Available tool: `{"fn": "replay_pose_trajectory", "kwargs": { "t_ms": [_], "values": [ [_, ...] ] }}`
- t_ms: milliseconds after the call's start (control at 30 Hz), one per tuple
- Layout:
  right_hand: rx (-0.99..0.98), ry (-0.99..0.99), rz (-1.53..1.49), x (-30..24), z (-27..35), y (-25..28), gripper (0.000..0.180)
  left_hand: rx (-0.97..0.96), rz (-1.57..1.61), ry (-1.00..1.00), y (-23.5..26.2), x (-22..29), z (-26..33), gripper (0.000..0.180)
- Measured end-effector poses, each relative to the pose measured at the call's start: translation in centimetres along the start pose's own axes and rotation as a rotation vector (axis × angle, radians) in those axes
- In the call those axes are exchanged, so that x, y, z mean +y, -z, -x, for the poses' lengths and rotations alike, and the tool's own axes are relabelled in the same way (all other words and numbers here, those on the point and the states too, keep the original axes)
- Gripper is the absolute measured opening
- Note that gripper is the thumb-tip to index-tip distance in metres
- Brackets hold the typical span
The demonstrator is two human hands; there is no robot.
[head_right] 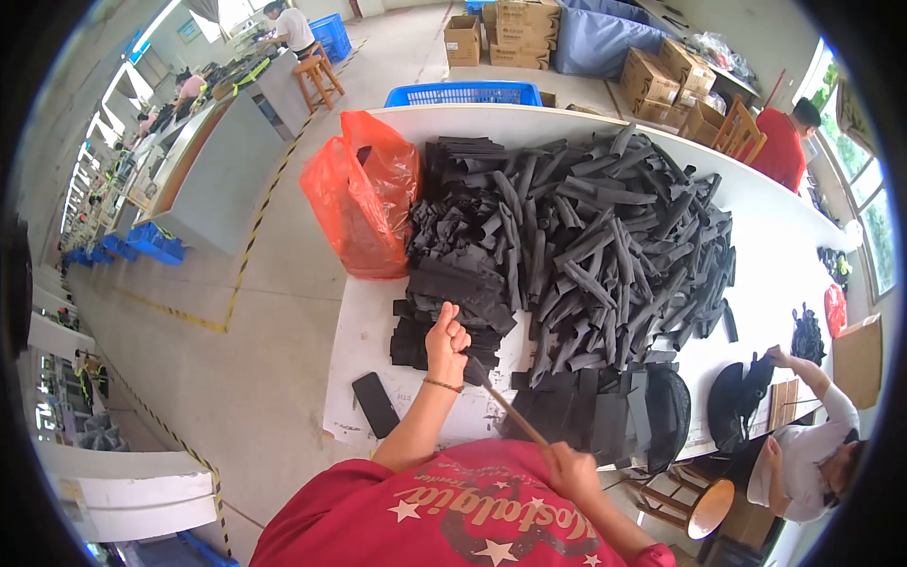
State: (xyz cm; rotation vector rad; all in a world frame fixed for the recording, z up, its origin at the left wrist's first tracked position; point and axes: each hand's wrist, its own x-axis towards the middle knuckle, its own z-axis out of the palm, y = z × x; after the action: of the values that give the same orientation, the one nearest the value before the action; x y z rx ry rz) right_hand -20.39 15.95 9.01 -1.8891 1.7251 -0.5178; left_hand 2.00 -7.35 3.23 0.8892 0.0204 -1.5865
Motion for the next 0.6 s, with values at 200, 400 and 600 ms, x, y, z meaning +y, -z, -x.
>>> {"fn": "replay_pose_trajectory", "kwargs": {
  "t_ms": [200,400,600],
  "values": [
    [0.462,0.042,-0.373,-4.2,-10.9,-3.1,0.018,-0.046,0.082,0.137,-2.2,-3.5,1.3,0.021],
    [0.377,-0.030,-0.719,-3.9,-15.3,-2.3,0.010,-0.194,-0.453,0.048,-3.9,-1.0,4.6,0.030],
    [0.335,0.056,-0.532,-2.6,-16.8,-2.0,0.009,-0.906,-1.003,0.136,-3.5,0.3,6.4,0.027]
  ]
}}
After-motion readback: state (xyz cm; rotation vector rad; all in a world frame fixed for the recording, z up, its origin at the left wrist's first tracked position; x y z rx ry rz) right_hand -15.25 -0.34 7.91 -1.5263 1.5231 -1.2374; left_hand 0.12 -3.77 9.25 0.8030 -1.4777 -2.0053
